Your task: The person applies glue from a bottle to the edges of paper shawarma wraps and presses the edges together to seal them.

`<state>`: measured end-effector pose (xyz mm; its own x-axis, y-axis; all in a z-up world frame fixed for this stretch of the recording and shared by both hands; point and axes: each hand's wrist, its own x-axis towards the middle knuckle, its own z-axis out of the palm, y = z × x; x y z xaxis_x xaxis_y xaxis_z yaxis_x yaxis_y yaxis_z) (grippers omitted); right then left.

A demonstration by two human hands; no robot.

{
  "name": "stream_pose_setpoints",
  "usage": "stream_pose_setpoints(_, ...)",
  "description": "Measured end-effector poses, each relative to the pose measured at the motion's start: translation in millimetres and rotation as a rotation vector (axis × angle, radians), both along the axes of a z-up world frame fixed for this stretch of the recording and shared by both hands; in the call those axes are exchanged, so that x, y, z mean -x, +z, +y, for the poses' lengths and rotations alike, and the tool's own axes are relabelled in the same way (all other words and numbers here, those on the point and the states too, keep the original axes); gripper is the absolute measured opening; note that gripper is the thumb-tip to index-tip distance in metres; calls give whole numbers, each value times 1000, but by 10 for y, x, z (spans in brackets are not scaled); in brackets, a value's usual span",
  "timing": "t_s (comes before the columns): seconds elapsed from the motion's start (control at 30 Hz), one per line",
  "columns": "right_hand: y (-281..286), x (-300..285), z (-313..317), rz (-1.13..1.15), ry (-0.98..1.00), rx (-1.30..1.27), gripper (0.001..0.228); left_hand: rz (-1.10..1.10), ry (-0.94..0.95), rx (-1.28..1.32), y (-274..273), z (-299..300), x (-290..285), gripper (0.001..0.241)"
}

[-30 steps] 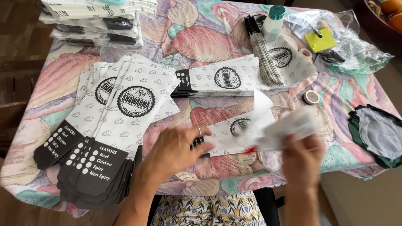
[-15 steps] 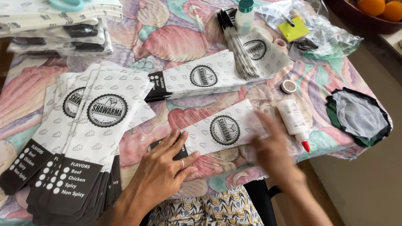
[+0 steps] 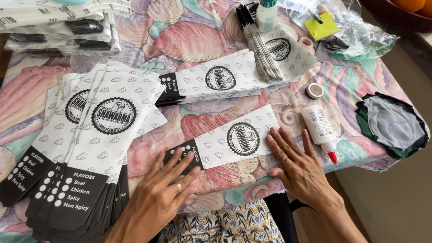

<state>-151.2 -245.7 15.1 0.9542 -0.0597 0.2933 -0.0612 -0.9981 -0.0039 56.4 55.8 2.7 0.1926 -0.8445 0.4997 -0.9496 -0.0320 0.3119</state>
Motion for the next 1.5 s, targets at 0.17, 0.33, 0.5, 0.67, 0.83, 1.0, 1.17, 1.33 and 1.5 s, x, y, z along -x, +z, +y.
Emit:
stream_pose_setpoints(0.17,50,-8,-29,3,12,-42,73,-95,286,-25,-80,85,275,38)
stream_pose_setpoints(0.33,120,-59,-81,-60,64,-122,58,-21,240,-1,-23,-447,647,37)
stream_pose_setpoints(0.5,164,-34,-153,-127,44,-187,44,-102,233,-45,-266,-510,701,76)
stream_pose_setpoints(0.67,377,-405,-180,-136,-70,-88,24,-234,273,16,-365,-468,822,50)
stream_pose_setpoints(0.83,478,-1181,-333,-333,59,-112,30,-6,170,288,142,-108,571,21)
stream_pose_setpoints(1.0,238,-1879,-271,-66,205,-29,44,128,876,274,651,552,-120,38)
stream_pose_setpoints(1.17,211,-1590,-100,-191,239,69,51,72,1104,-56,601,765,-594,53)
stream_pose_setpoints(1.33,196,-768,245,-217,214,33,47,-385,1125,-175,510,504,-355,39)
stream_pose_setpoints(1.5,392,-369,155,-127,155,-123,28,-72,248,-54,240,-278,136,38)
